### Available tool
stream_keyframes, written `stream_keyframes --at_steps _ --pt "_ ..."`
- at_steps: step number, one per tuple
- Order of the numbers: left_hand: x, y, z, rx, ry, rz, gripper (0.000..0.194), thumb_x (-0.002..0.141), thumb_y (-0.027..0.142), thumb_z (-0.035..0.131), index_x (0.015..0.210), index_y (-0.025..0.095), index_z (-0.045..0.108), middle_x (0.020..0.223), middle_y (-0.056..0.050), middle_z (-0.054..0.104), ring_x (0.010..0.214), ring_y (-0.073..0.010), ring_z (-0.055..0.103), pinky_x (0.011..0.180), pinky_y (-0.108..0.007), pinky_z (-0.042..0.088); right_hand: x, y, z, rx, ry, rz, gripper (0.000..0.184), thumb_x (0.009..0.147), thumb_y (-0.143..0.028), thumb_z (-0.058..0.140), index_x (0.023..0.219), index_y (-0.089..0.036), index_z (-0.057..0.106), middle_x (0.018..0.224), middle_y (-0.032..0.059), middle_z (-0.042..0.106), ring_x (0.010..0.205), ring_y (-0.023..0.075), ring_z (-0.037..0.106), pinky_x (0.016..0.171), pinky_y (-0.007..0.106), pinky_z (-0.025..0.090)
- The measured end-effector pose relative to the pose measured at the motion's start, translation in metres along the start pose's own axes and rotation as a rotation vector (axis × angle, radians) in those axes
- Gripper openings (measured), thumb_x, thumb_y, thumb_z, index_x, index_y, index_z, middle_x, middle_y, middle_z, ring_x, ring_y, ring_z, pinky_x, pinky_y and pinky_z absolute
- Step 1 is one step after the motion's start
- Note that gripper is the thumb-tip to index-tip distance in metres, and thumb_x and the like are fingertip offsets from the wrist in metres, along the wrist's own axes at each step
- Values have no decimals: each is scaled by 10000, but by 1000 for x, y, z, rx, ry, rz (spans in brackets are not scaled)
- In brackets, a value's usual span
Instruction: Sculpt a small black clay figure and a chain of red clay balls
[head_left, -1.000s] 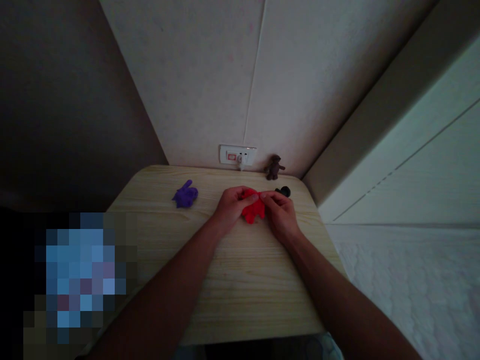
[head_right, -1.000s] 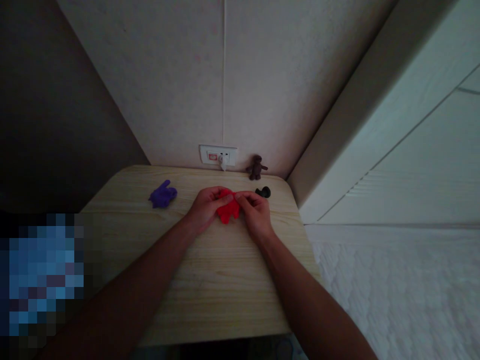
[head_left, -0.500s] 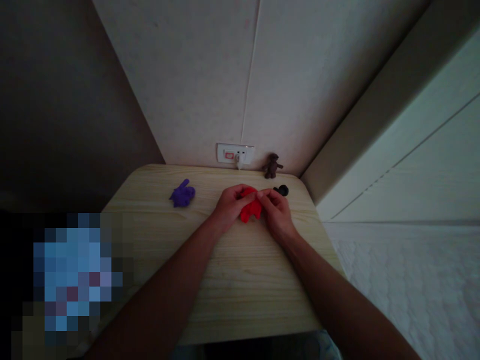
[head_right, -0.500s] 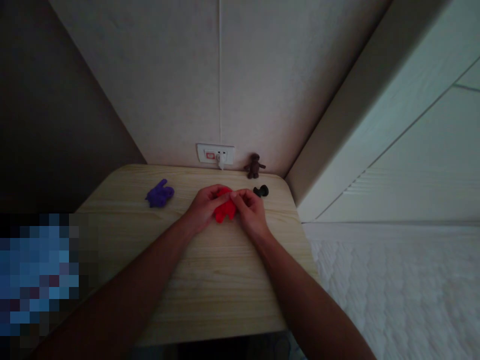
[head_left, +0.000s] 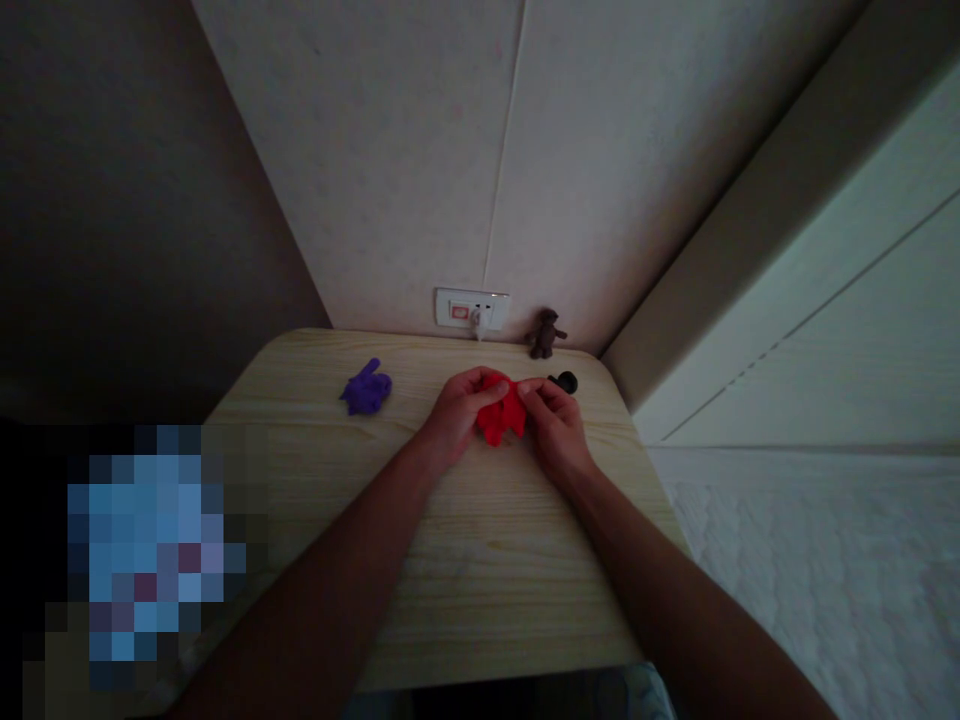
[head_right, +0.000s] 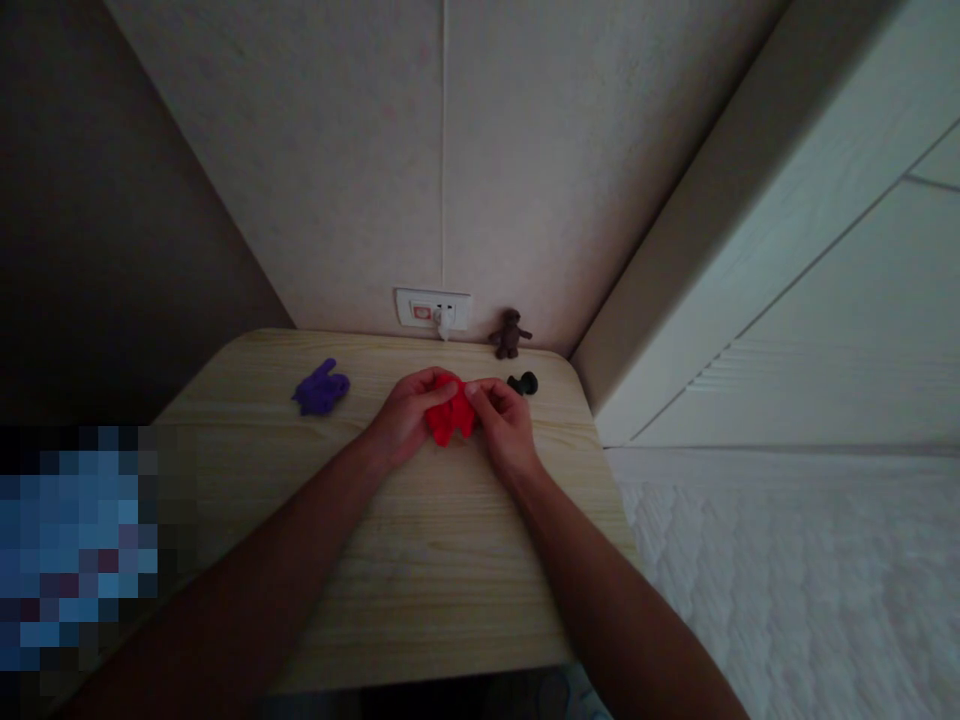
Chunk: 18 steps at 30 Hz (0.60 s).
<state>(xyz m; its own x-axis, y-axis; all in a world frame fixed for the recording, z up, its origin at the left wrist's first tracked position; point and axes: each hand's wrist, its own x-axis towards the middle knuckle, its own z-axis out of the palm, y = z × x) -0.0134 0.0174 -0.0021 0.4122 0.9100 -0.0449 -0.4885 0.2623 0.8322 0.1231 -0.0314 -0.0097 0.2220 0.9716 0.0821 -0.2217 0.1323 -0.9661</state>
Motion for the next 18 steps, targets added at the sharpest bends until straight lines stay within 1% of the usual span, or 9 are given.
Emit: stream_keyframes --at_steps 2,4,7,9,13,15,18 --pt "1 0 0 -2 32 34 321 635 329 908 775 150 682 713 4 679 616 -91 613 599 -219 478 -1 -1 -1 -72 1 0 330 749 -524 864 831 -227 748 718 -3 700 597 140 561 587 282 451" --pt "0 -1 1 25 41 64 339 645 342 907 809 152 680 738 9 681 642 -93 621 614 -218 485 -1 -3 -3 -154 15 -4 343 726 -526 879 815 -216 764 734 18 728 613 151 588 601 292 467" --pt "-2 -2 3 162 41 118 375 634 336 937 825 156 669 768 10 689 674 -96 630 646 -220 500 0 -4 -5 -217 58 -49 327 732 -525 864 789 -218 766 710 21 731 624 166 611 615 303 488" --pt "-4 -3 4 233 38 132 388 632 342 950 812 155 661 761 6 694 657 -95 624 633 -220 498 2 -2 -7 -225 83 -90 309 740 -514 853 807 -223 770 732 23 745 657 174 633 646 309 511" --pt "-2 -5 1 219 13 90 422 627 377 957 844 140 683 740 -12 716 601 -97 618 568 -217 478 3 1 -10 -231 88 -108 331 752 -530 843 854 -224 770 830 42 779 745 191 680 740 331 543" --pt "-1 -6 -1 183 9 66 434 602 370 966 836 138 683 740 -20 724 595 -104 632 562 -220 487 3 2 -10 -198 65 -77 350 747 -546 851 857 -225 762 815 39 773 732 189 678 729 331 540" --pt "1 -4 -3 98 -5 21 445 564 320 968 858 142 685 763 -30 739 614 -121 664 585 -235 519 2 1 -8 -71 17 -4 356 722 -535 882 844 -227 751 779 26 759 690 173 662 700 317 533"
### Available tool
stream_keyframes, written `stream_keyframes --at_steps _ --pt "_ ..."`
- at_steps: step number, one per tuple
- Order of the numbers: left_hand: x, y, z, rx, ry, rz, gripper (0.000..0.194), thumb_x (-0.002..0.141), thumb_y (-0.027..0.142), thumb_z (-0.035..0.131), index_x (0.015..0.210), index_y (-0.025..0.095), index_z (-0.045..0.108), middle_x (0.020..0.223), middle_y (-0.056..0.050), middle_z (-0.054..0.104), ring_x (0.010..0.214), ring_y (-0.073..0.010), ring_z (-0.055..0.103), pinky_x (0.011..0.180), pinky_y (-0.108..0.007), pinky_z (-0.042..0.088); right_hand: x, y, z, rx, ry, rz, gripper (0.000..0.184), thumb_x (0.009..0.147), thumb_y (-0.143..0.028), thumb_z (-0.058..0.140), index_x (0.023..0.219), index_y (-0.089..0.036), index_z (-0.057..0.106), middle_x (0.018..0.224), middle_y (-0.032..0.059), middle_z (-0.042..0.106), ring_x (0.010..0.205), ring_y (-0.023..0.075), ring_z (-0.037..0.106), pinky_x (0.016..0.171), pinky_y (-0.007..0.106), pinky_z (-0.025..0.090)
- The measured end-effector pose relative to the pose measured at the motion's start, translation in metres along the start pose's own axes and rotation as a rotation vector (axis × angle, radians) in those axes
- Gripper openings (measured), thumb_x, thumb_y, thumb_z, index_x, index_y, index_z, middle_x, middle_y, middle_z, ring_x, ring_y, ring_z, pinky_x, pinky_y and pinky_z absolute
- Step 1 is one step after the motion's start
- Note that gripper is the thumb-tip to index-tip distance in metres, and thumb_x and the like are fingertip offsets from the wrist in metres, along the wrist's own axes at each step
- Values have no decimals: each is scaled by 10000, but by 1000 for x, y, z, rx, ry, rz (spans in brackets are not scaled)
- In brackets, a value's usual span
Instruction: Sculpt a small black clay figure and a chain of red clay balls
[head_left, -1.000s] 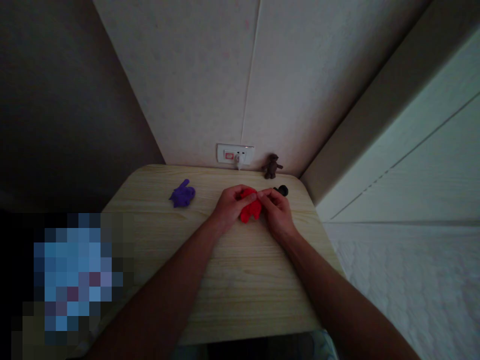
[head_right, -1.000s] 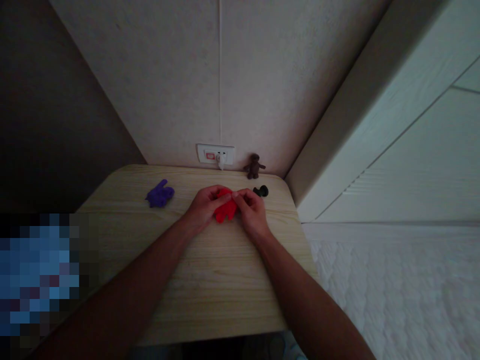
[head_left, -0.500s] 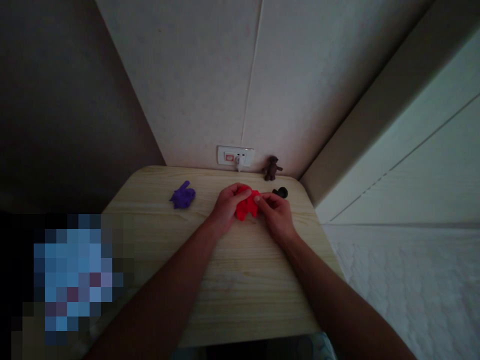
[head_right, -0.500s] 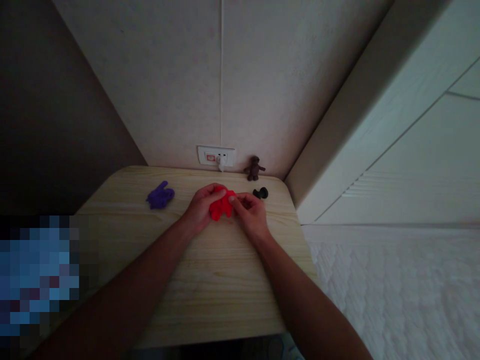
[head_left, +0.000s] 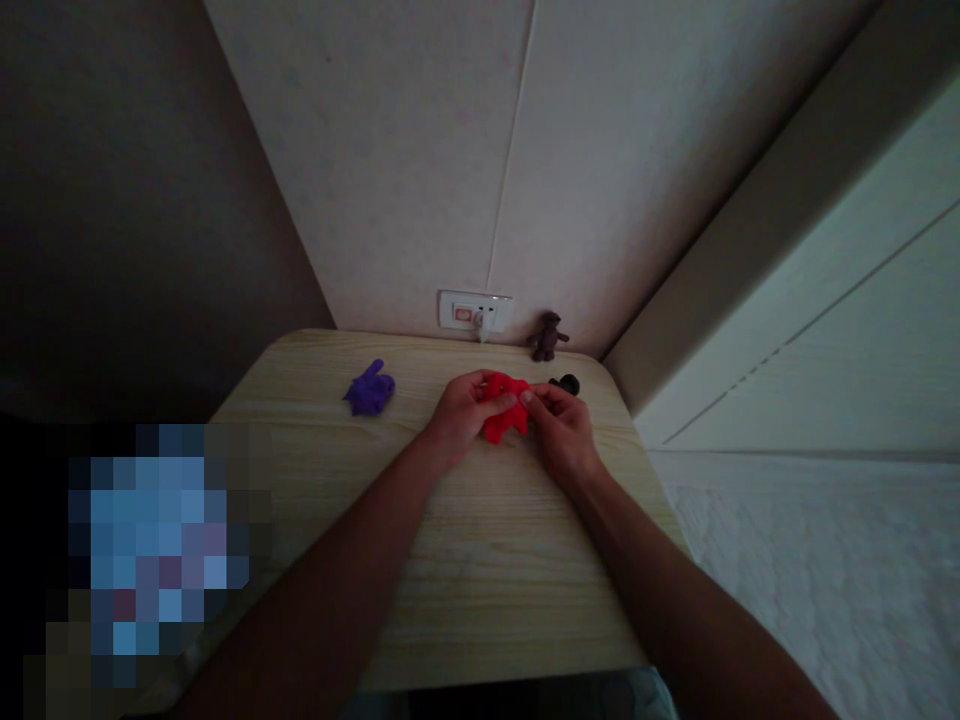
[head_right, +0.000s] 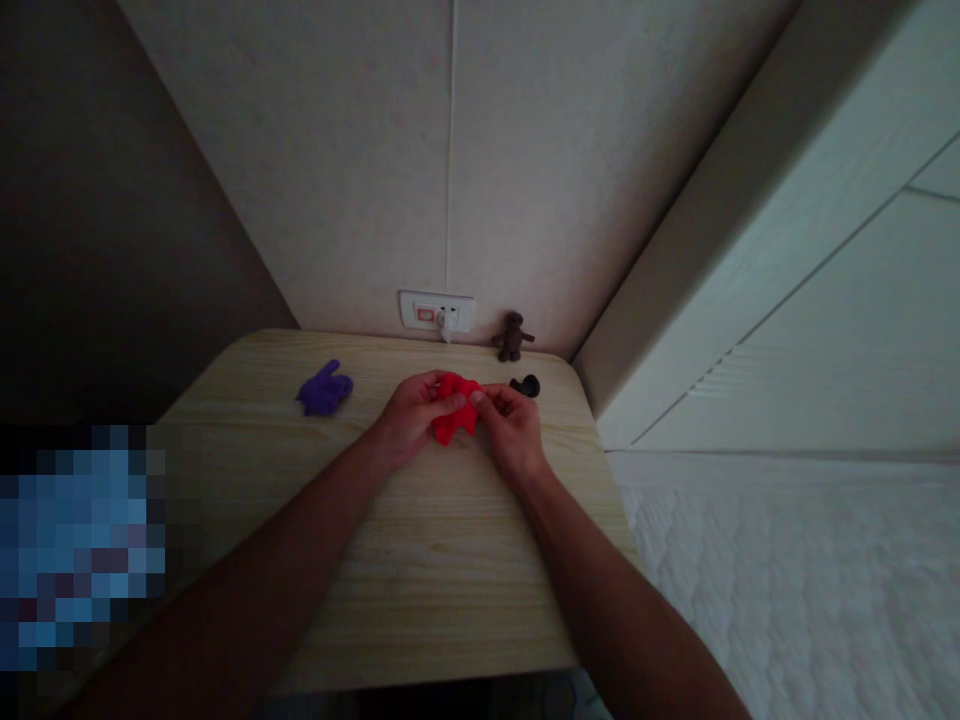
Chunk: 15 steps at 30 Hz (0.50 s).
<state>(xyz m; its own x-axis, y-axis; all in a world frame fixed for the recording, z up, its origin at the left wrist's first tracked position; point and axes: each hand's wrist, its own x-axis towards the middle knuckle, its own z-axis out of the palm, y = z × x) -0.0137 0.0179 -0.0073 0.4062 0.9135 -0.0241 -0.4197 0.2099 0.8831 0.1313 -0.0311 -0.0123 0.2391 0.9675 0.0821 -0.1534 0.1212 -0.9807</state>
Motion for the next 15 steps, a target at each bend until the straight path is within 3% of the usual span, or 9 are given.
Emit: stream_keyframes --at_steps 5,10,15 --pt "-1 2 1 -65 -24 -36 451 581 302 945 904 152 668 763 -23 734 595 -130 666 551 -238 511 -1 -4 6 116 -69 51 346 750 -538 863 797 -228 717 722 8 719 656 161 635 696 316 549" --pt "-1 -2 3 62 87 119 374 681 335 897 912 163 658 764 8 699 550 -91 600 503 -213 459 -2 -7 3 -33 -6 10 349 709 -495 908 883 -224 774 836 31 781 727 172 679 743 316 563" --pt "-1 -1 2 160 128 185 398 669 327 920 955 158 701 883 -27 738 744 -125 668 679 -238 538 1 -5 -2 -82 -1 8 316 675 -445 938 844 -213 806 812 40 800 721 174 699 734 316 562"
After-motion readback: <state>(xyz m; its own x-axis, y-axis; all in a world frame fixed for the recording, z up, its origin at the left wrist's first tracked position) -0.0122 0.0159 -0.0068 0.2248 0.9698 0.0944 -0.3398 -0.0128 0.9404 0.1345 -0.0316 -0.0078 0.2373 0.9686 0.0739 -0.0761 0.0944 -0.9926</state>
